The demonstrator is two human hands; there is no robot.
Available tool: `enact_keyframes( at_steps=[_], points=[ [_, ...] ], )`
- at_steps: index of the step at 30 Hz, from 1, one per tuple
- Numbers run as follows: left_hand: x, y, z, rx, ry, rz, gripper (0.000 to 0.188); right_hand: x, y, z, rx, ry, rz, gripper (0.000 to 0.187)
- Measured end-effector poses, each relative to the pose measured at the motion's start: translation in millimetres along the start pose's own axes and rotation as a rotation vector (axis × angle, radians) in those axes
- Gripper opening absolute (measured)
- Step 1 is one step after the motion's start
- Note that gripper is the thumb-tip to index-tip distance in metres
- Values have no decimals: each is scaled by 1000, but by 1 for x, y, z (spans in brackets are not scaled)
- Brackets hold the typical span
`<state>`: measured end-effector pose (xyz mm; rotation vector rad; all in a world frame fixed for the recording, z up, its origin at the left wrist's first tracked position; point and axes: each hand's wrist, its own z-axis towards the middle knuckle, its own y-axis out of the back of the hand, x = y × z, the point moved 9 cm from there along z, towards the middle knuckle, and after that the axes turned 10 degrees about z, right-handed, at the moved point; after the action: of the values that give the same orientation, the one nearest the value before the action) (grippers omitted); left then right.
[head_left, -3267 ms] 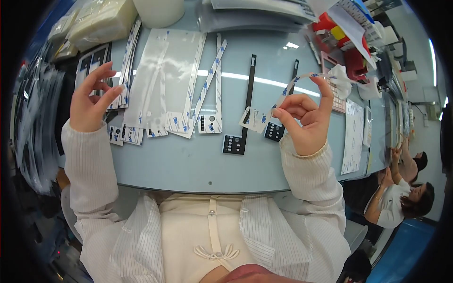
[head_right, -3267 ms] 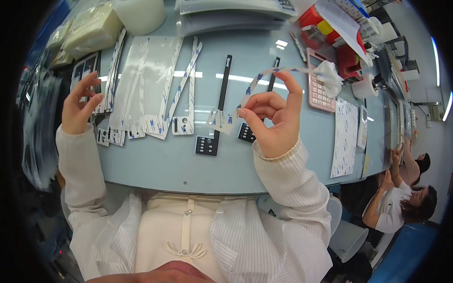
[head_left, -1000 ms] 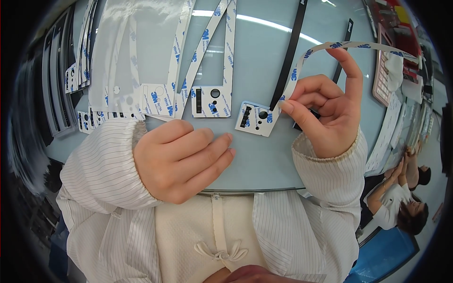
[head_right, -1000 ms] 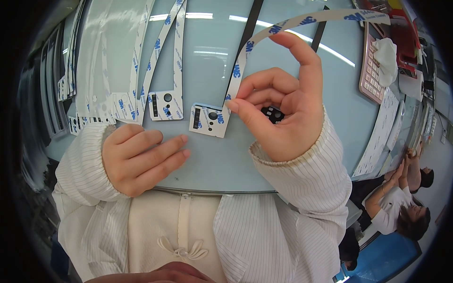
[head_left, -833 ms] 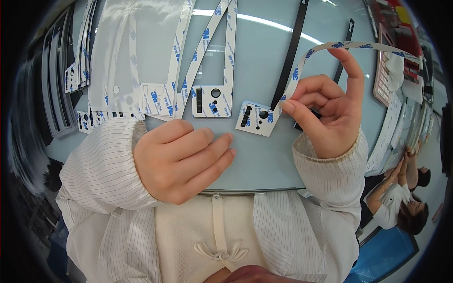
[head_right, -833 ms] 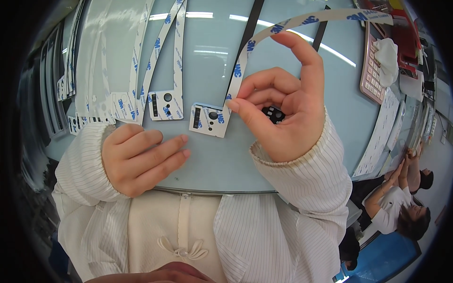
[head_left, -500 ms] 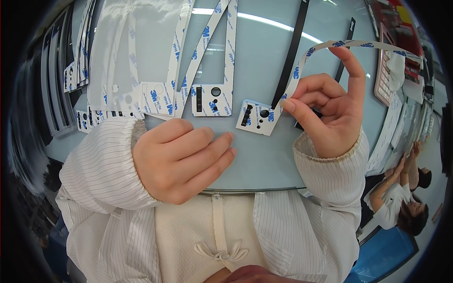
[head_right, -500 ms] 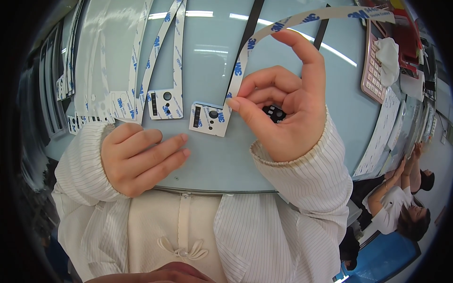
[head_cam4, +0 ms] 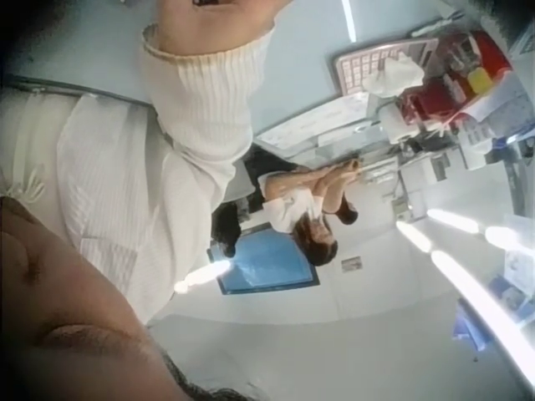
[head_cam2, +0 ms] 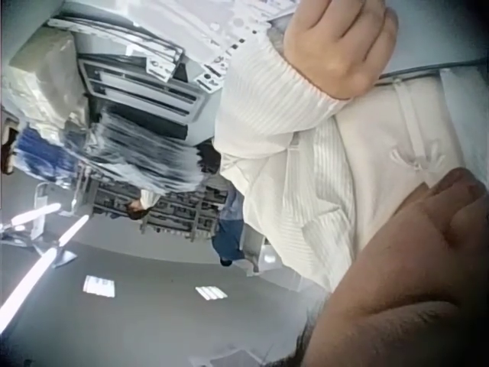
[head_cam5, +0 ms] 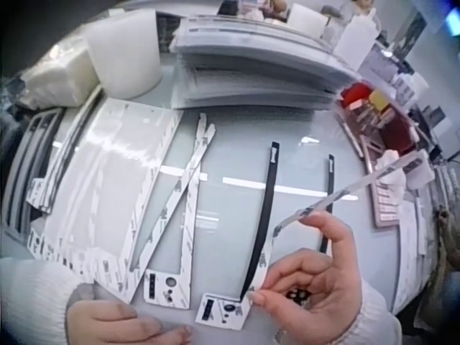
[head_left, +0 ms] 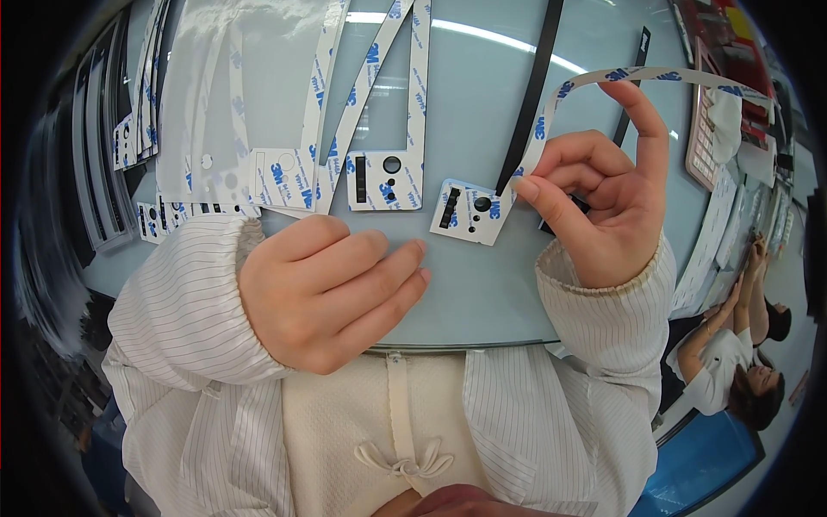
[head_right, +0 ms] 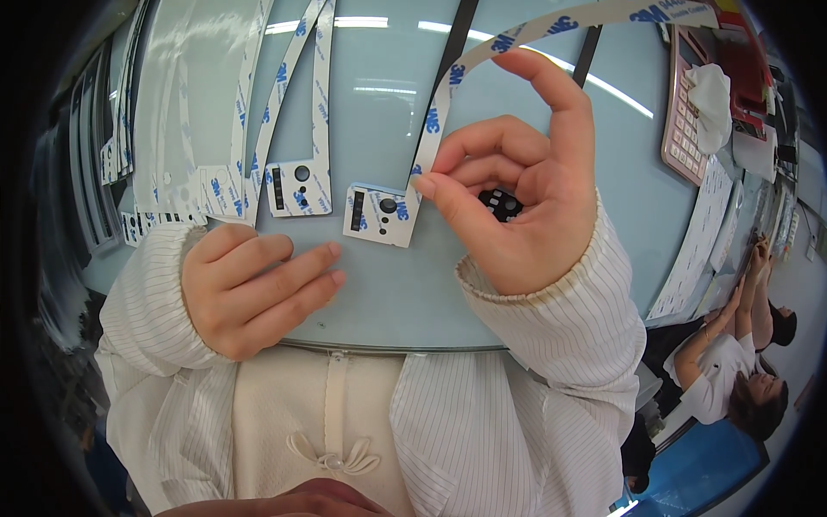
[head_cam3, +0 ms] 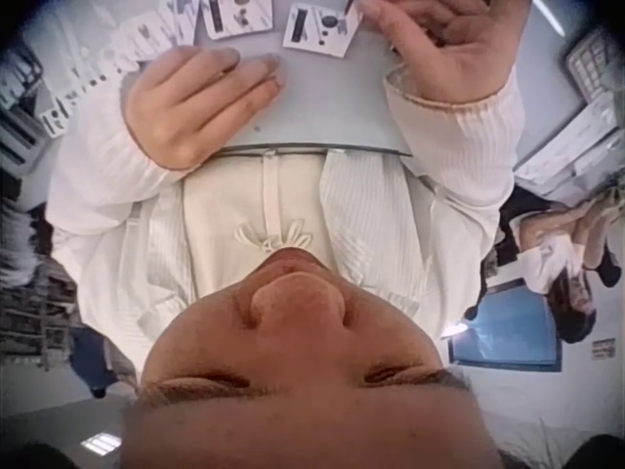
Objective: Applying adhesive strips to small electronic components at a workbench.
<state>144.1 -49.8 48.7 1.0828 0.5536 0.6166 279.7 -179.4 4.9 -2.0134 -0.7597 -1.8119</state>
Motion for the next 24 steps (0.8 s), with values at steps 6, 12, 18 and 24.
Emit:
enact_keyframes(
  at_steps=[6,12,18,24],
  points=[
    [-1,0,0,5,5,4,29,-1,0,0,-1,7,-9,88],
    [-2,-1,0,16,1,13,30,0,0,0,-15,13,6,87],
    [1,-2,-2,58,32,11,30,1,-1,1,-18,20,-5,88],
    [-1,-2,3,83,23,13,27,1,3,-1,-26,42,2,87]
  ],
)
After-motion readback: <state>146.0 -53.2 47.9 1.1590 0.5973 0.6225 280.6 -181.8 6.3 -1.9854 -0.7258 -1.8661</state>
